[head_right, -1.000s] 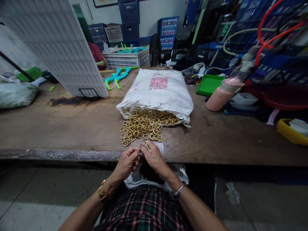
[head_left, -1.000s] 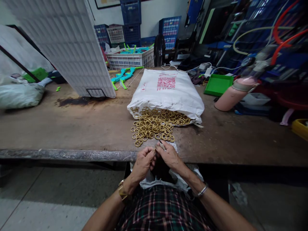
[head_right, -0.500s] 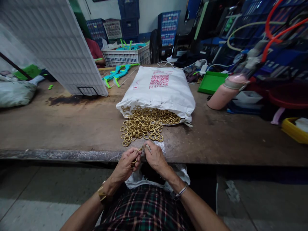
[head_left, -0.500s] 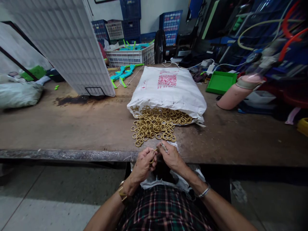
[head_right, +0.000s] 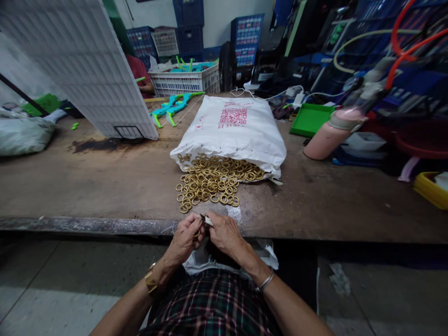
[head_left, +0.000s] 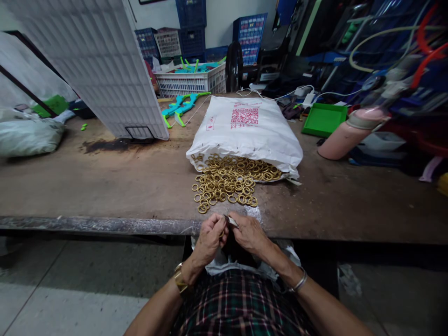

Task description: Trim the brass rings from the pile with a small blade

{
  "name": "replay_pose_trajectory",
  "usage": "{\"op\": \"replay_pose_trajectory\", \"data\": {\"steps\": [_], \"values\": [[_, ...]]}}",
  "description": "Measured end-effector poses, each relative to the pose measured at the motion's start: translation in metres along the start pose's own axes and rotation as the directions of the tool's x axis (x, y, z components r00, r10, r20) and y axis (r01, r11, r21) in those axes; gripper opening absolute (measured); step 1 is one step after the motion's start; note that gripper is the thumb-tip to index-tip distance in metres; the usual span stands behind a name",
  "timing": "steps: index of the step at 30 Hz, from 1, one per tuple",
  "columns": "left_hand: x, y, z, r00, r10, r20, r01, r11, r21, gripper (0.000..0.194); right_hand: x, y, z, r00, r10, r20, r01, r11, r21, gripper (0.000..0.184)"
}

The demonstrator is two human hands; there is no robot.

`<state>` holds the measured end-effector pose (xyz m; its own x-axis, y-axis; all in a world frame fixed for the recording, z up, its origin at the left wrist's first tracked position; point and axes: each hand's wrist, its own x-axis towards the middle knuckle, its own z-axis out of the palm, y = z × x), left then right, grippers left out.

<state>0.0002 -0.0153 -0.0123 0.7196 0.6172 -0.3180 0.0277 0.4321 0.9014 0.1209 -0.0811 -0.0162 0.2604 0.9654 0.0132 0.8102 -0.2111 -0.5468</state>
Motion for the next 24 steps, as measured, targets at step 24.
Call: {"op": "replay_pose_trajectory", "data": {"steps": [24], "values": [[0.0006,-0.0014,0.0026,0.998,0.039,-0.047,-0.035,0.996,0.076,0.034,0.0004,-0.0038,0.004,0.997,0.073,-0.003,-0.073,0.992,-0.103,0.022]]}}
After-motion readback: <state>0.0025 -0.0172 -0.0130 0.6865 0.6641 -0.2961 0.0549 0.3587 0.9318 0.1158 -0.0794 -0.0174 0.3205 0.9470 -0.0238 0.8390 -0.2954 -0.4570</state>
